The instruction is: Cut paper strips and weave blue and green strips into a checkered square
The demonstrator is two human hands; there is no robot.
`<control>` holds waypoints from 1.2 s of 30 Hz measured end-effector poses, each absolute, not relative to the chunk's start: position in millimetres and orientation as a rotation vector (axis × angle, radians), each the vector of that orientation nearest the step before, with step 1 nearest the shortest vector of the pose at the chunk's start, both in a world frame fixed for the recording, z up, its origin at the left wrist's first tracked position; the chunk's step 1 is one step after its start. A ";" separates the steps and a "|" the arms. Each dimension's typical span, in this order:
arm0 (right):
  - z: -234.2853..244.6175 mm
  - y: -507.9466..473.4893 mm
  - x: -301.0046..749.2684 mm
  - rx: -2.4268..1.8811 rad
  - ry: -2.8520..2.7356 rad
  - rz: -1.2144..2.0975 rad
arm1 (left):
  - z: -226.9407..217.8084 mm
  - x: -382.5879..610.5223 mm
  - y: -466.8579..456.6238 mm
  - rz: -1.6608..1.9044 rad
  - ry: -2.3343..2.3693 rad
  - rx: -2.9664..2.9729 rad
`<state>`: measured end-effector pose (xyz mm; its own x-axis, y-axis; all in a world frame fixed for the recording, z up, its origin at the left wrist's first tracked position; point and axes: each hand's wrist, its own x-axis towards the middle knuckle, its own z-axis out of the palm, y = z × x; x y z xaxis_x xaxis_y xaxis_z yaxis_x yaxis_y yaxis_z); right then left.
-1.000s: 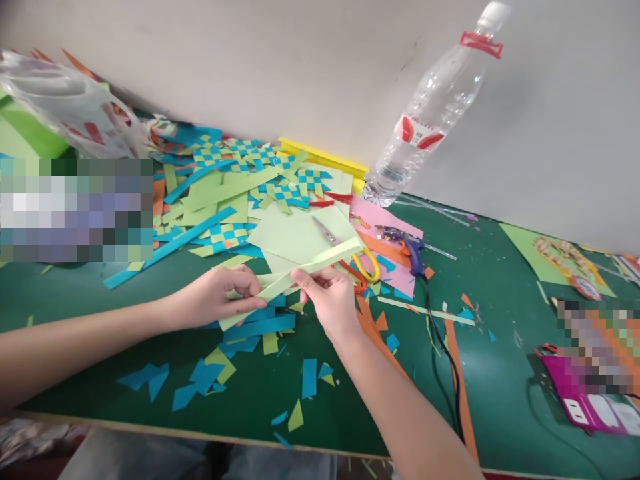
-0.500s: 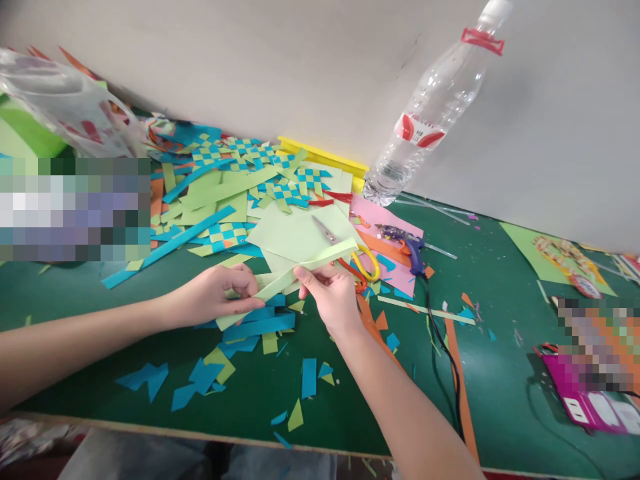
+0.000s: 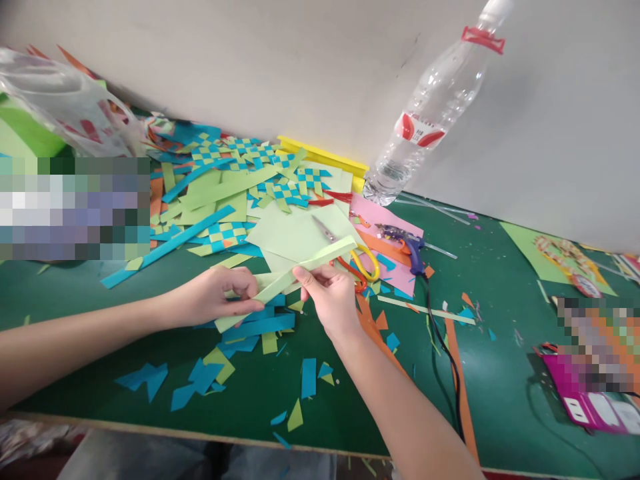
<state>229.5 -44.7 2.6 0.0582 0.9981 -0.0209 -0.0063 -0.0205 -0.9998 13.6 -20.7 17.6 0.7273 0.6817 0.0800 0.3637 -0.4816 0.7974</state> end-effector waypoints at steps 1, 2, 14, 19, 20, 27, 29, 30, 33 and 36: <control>3.0 -44.5 229.7 -1.248 -1.145 1.193 | 17.8 13.4 -20.8 0.491 0.789 2.107; 3.3 -44.1 230.2 -1.246 -1.140 1.210 | 17.9 13.2 -21.1 0.484 0.790 2.097; 1.5 -37.1 238.4 -1.228 -1.050 1.203 | 16.3 11.9 -21.8 0.447 0.790 2.107; -0.7 -38.6 235.9 -1.259 -1.053 1.149 | 13.7 12.0 -22.3 0.454 0.779 2.110; -1.3 -38.8 235.6 -1.258 -1.044 1.139 | 13.5 12.0 -22.6 0.458 0.775 2.113; -1.0 -40.9 233.2 -1.197 -1.014 1.133 | 15.8 13.0 -22.9 0.467 0.754 2.107; -0.1 -40.9 233.6 -1.194 -1.017 1.158 | 16.5 12.7 -22.3 0.467 0.757 2.104; 0.3 -40.6 234.1 -1.194 -1.018 1.174 | 16.5 12.2 -21.9 0.465 0.759 2.103; 0.8 -38.2 237.2 -1.189 -1.011 1.209 | 15.0 10.4 -20.9 0.454 0.761 2.106; -0.2 -34.0 241.5 -1.183 -0.980 1.179 | 11.9 9.6 -20.3 0.448 0.743 2.149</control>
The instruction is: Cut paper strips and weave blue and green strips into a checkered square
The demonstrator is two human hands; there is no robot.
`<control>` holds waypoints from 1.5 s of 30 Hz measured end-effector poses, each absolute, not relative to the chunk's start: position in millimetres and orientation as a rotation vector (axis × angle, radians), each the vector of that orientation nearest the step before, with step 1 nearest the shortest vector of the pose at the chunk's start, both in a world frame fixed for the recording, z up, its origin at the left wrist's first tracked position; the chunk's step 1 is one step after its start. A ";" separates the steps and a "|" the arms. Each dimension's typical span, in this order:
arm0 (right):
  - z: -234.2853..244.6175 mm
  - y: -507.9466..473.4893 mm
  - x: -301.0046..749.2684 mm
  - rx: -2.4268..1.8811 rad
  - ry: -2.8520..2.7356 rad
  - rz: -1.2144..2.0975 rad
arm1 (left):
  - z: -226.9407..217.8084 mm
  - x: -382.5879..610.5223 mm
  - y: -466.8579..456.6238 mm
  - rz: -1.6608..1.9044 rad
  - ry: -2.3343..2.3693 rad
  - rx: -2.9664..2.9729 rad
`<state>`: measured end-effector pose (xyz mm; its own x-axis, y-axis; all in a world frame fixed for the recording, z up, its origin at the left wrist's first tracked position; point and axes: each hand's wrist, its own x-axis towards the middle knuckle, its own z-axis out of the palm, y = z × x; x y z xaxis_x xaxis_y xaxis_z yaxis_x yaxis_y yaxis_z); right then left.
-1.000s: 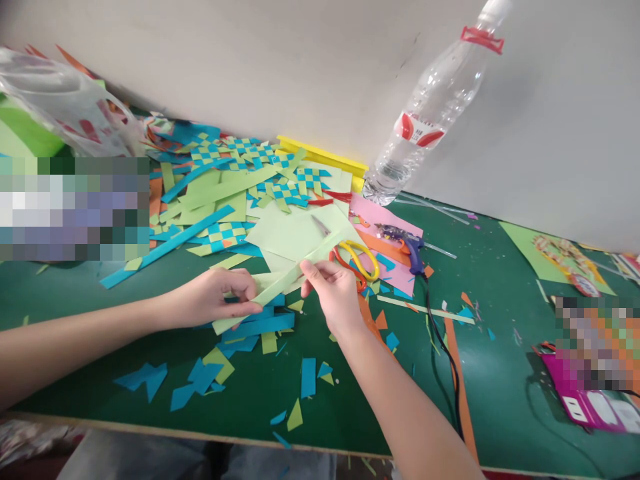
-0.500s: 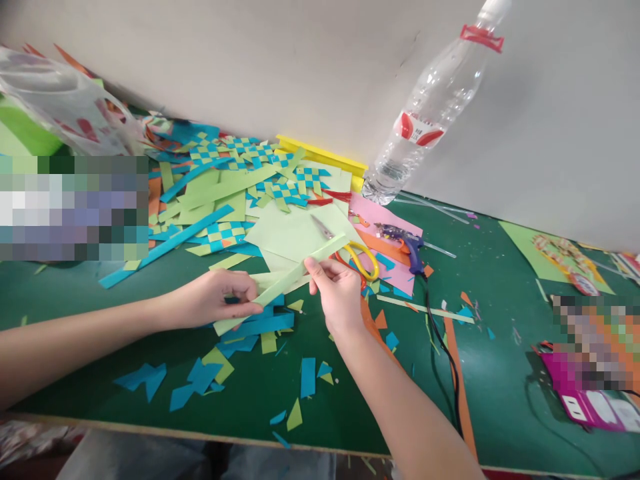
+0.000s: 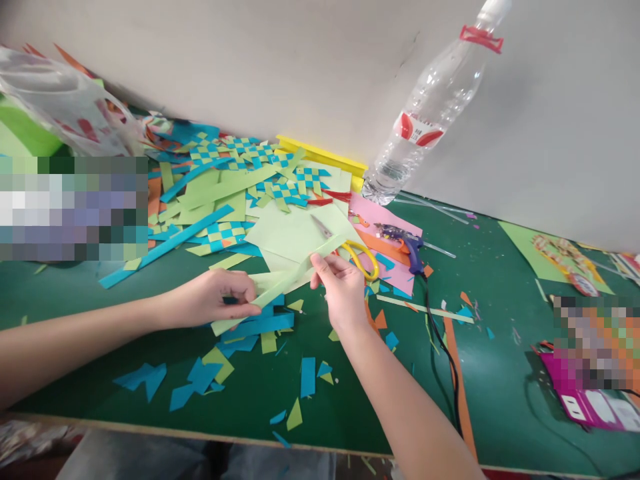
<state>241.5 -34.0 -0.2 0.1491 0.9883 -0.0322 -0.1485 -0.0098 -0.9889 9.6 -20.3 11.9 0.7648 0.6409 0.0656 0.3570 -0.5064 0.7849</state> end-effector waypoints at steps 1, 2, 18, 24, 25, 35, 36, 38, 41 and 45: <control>-0.9 -32.5 242.8 -1.175 -0.965 1.157 | 11.0 9.7 -20.3 0.453 0.731 2.169; -1.6 -31.1 243.8 -1.154 -0.950 1.139 | 10.3 9.9 -20.4 0.460 0.721 2.187; 0.0 -32.2 238.6 -1.135 -0.863 1.078 | 15.3 11.6 -24.2 0.559 0.583 2.248; -0.4 -33.2 237.7 -1.144 -0.901 1.076 | 18.8 11.6 -26.6 0.603 0.490 2.235; 0.0 -33.5 237.9 -1.146 -0.904 1.077 | 18.7 11.4 -26.6 0.596 0.495 2.227; 4.2 -28.7 244.1 -1.113 -0.798 1.032 | 14.6 7.8 -26.2 0.497 0.555 2.169; 4.5 -27.9 244.3 -1.088 -0.777 1.022 | 14.0 7.6 -26.5 0.486 0.539 2.179; 4.7 -26.8 244.4 -1.055 -0.765 0.997 | 12.9 7.5 -26.8 0.475 0.522 2.194; 4.3 -26.1 244.8 -1.046 -0.754 0.977 | 12.5 7.3 -26.2 0.462 0.541 2.192; 3.3 -24.6 246.5 -1.049 -0.706 1.023 | 13.9 7.7 -24.6 0.452 0.598 2.174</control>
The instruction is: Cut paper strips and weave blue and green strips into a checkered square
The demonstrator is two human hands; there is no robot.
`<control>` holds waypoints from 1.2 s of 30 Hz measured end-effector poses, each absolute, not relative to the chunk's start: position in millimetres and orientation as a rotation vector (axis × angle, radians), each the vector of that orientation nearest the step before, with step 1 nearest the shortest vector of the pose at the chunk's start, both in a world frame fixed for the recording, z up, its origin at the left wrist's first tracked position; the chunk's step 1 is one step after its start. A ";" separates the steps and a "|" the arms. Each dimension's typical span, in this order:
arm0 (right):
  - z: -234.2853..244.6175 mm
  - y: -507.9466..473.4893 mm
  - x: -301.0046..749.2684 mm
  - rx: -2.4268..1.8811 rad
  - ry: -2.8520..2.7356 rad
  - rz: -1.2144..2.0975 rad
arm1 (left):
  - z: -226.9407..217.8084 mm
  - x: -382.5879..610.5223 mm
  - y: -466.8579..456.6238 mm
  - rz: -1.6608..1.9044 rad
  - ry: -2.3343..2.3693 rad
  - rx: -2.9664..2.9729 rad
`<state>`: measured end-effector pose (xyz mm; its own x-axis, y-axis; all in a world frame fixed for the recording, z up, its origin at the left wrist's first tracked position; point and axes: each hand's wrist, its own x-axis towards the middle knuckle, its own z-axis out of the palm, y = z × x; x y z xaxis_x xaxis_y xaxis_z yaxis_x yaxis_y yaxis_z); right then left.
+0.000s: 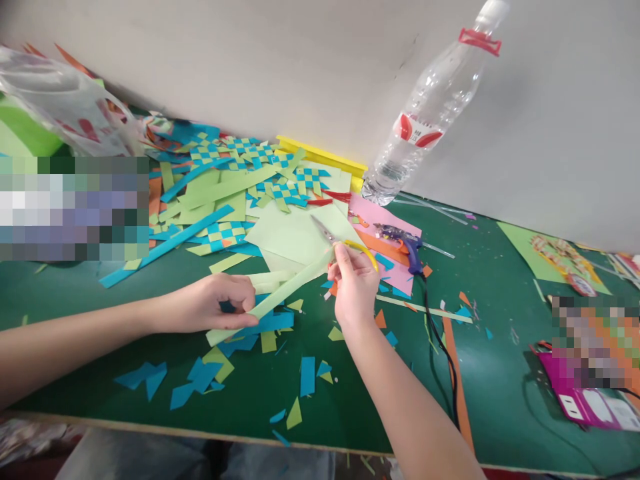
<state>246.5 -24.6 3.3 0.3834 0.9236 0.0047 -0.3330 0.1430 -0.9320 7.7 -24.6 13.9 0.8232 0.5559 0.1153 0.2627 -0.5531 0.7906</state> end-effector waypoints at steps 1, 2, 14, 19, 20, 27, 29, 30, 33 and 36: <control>3.3 -24.9 246.5 -1.050 -0.705 1.053 | 14.5 8.0 -24.5 0.452 0.605 2.167; 3.6 -25.7 245.8 -1.049 -0.720 1.089 | 15.3 8.4 -24.4 0.450 0.612 2.157; 8.2 -52.5 227.4 -1.181 -1.299 1.550 | 20.0 12.0 -23.7 0.467 0.747 2.071; 6.7 -50.6 230.5 -1.275 -1.331 1.418 | 17.0 11.4 -23.0 0.429 0.775 2.090; 6.6 -50.4 230.6 -1.277 -1.333 1.415 | 16.4 11.3 -22.9 0.427 0.776 2.089; 6.8 -50.9 230.7 -1.289 -1.313 1.372 | 19.3 12.1 -22.0 0.371 0.746 2.071; 7.6 -50.5 230.7 -1.293 -1.312 1.358 | 21.3 12.1 -21.8 0.350 0.743 2.042; 8.0 -50.2 230.6 -1.292 -1.308 1.362 | 22.0 11.9 -21.8 0.344 0.739 2.033; 9.4 -49.3 230.2 -1.286 -1.285 1.379 | 21.6 11.3 -21.8 0.359 0.727 2.041; 10.1 -48.7 229.8 -1.290 -1.269 1.346 | 19.9 11.3 -21.8 0.392 0.722 2.051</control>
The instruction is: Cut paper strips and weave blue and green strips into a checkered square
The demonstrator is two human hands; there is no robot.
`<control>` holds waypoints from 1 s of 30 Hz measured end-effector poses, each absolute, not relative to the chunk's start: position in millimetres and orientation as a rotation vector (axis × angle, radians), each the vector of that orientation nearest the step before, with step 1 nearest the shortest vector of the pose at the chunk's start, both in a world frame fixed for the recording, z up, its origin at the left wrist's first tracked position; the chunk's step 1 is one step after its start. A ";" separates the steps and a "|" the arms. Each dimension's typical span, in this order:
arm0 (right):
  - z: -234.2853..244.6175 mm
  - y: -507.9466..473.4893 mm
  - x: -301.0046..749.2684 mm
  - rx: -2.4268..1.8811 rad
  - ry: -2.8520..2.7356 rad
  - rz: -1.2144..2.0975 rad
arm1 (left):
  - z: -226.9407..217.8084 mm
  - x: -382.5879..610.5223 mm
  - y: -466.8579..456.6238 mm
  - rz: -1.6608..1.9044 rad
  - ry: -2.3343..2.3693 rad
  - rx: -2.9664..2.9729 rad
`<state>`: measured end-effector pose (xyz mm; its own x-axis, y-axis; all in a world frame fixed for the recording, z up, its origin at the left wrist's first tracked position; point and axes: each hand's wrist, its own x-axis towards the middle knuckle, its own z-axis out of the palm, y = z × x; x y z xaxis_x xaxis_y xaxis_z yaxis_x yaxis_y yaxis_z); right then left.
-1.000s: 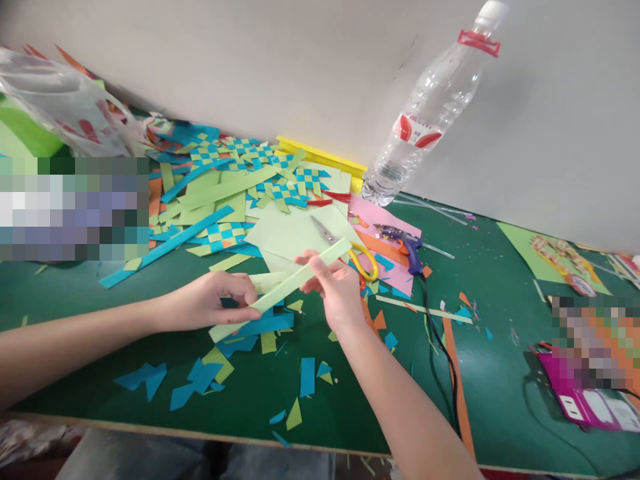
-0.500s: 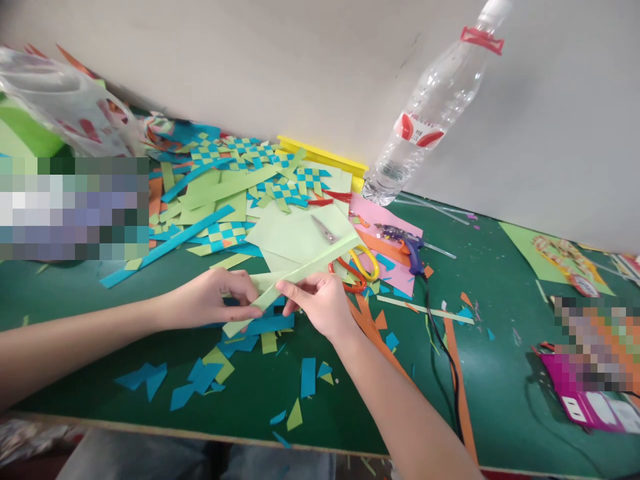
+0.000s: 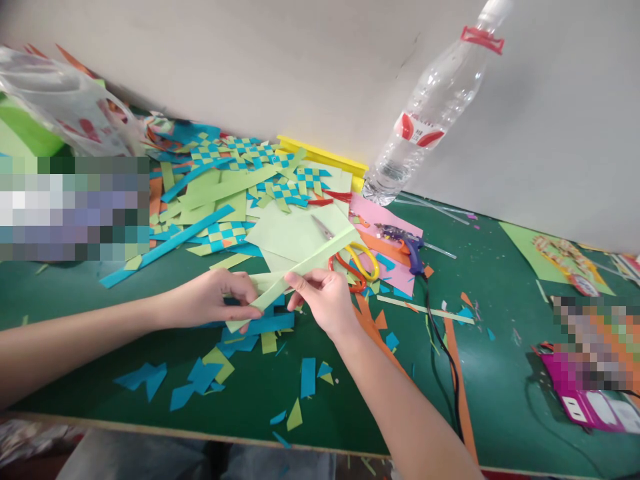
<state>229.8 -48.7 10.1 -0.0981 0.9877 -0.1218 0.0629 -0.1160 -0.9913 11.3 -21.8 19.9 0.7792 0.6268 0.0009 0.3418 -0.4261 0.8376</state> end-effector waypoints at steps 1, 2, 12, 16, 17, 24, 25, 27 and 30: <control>10.2 -48.7 229.7 -1.294 -1.266 1.333 | 19.7 11.4 -21.8 0.395 0.722 2.047; 10.2 -48.6 229.6 -1.299 -1.265 1.322 | 19.7 11.5 -21.8 0.391 0.723 2.039; 11.4 -53.2 229.0 -1.347 -1.330 1.136 | 24.2 11.8 -23.1 0.353 0.740 1.950; 14.0 -55.4 228.2 -1.377 -1.367 1.056 | 25.2 11.5 -22.9 0.363 0.746 1.940; 14.2 -55.5 228.2 -1.378 -1.366 1.043 | 25.1 11.3 -22.6 0.364 0.748 1.939; 12.3 -52.6 228.7 -1.371 -1.220 0.920 | 22.4 9.1 -19.4 0.357 0.752 1.914; 12.2 -52.2 229.0 -1.374 -1.215 0.920 | 22.4 9.0 -19.3 0.363 0.751 1.923; 12.6 -51.5 229.8 -1.377 -1.220 0.931 | 22.9 8.9 -19.5 0.388 0.742 1.967; 14.5 -52.4 230.0 -1.372 -1.268 0.966 | 25.2 8.9 -19.8 0.450 0.758 1.991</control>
